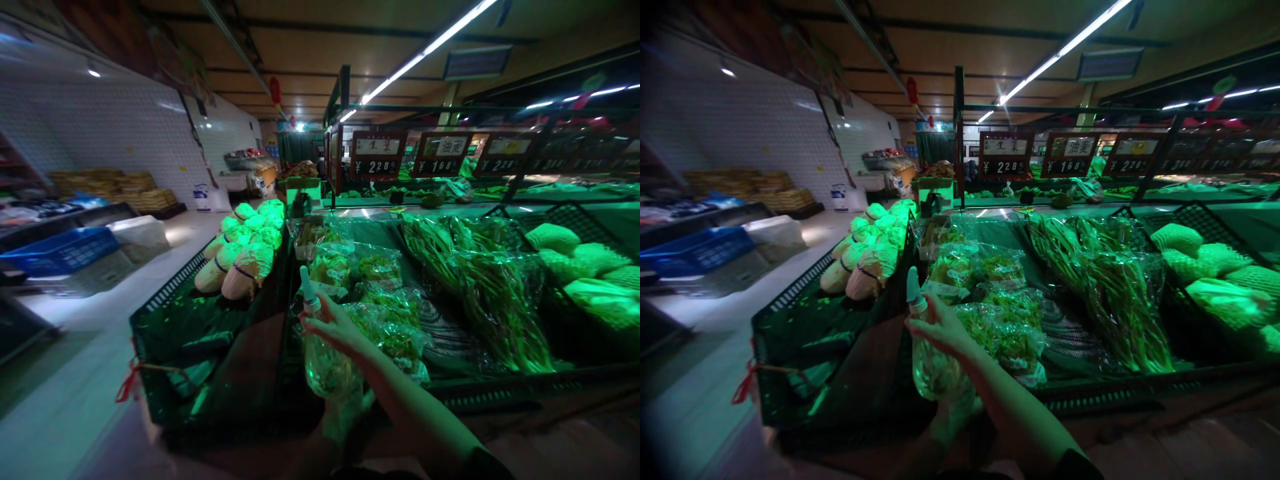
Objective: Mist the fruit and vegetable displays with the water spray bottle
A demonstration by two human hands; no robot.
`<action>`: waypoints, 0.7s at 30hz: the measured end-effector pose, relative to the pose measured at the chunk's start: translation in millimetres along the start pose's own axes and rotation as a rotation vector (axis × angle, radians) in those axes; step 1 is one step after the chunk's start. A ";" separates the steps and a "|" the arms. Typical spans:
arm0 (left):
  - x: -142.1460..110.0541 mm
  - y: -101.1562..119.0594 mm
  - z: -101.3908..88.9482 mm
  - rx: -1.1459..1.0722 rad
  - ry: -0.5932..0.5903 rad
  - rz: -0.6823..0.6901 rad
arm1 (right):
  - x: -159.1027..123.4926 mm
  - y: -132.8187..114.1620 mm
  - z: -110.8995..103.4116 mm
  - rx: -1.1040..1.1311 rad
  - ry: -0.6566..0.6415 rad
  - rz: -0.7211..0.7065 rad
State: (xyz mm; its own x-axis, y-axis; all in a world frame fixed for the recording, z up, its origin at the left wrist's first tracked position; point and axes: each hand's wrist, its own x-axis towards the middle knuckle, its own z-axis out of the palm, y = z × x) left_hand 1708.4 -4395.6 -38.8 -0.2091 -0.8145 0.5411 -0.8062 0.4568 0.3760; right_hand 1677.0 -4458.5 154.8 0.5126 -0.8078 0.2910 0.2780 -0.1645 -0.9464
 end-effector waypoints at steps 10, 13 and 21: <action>-13.4 -17.2 14.2 0.111 0.130 0.097 | -28.8 -32.7 -103.2 0.025 0.596 0.044; -14.3 -21.9 15.9 0.025 0.120 0.074 | -28.6 -31.1 -106.7 0.021 0.589 0.042; -22.7 -40.1 37.8 0.156 0.099 0.132 | 29.5 -29.6 -25.6 -0.047 0.137 -0.050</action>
State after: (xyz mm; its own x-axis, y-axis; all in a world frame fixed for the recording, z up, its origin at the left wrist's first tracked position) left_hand 1724.6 -4408.9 -94.6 -0.2690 -0.7090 0.6519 -0.8530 0.4897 0.1806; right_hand 1663.1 -4492.0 187.8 0.3827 -0.8670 0.3192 0.2603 -0.2303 -0.9377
